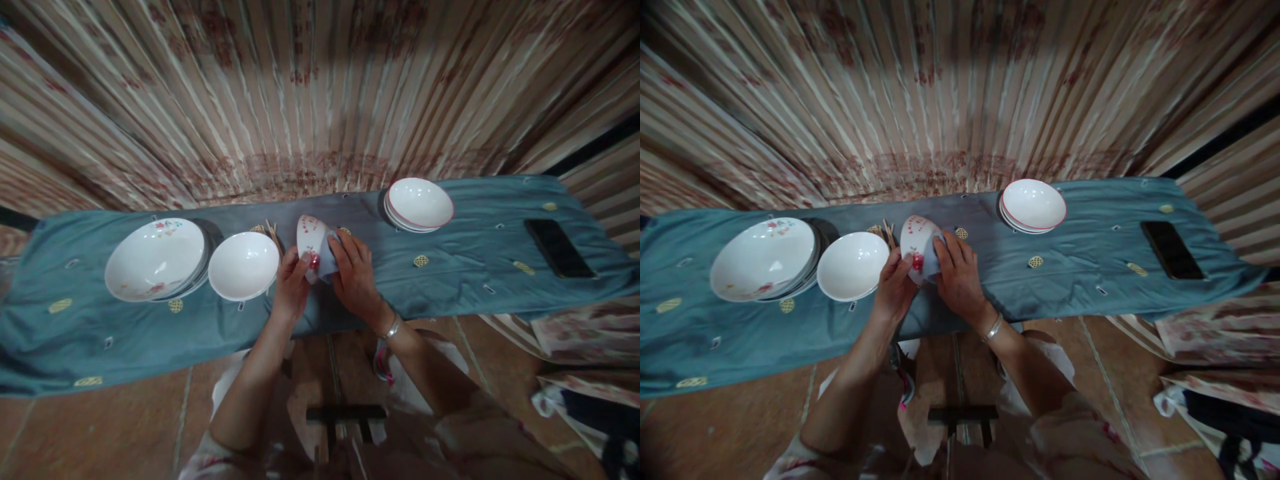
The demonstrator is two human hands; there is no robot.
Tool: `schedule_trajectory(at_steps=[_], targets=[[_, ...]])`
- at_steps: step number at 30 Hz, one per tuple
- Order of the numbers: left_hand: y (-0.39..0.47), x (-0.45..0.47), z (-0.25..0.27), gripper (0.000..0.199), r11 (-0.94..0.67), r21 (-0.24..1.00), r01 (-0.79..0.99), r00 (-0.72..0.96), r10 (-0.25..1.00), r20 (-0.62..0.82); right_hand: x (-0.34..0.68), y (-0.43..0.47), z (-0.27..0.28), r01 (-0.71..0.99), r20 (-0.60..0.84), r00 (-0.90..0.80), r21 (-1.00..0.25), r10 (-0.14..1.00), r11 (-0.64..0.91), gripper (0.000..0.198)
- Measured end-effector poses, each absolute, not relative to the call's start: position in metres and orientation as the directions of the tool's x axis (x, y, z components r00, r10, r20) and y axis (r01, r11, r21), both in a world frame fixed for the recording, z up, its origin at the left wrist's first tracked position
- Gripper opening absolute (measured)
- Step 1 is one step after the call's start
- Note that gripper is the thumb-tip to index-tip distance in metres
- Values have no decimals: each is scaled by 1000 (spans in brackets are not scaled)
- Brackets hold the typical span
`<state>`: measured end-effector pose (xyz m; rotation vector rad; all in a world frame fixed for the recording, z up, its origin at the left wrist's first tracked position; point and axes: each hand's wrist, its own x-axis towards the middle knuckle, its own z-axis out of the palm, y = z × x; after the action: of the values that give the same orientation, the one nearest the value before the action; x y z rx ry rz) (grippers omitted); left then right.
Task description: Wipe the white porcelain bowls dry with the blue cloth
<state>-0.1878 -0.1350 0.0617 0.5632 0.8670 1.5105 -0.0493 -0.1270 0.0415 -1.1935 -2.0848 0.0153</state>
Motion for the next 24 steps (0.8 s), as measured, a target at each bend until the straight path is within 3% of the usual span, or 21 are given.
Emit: schedule_trajectory(at_steps=[16, 24], targets=[[-139, -183, 56, 31, 21, 855, -519, -120, 988, -97, -37, -109, 41, 638, 521, -188, -580, 833, 507, 48], [-139, -182, 58, 32, 21, 838, -545, -109, 989, -96, -32, -100, 24, 538, 417, -75, -748, 906, 389, 43]])
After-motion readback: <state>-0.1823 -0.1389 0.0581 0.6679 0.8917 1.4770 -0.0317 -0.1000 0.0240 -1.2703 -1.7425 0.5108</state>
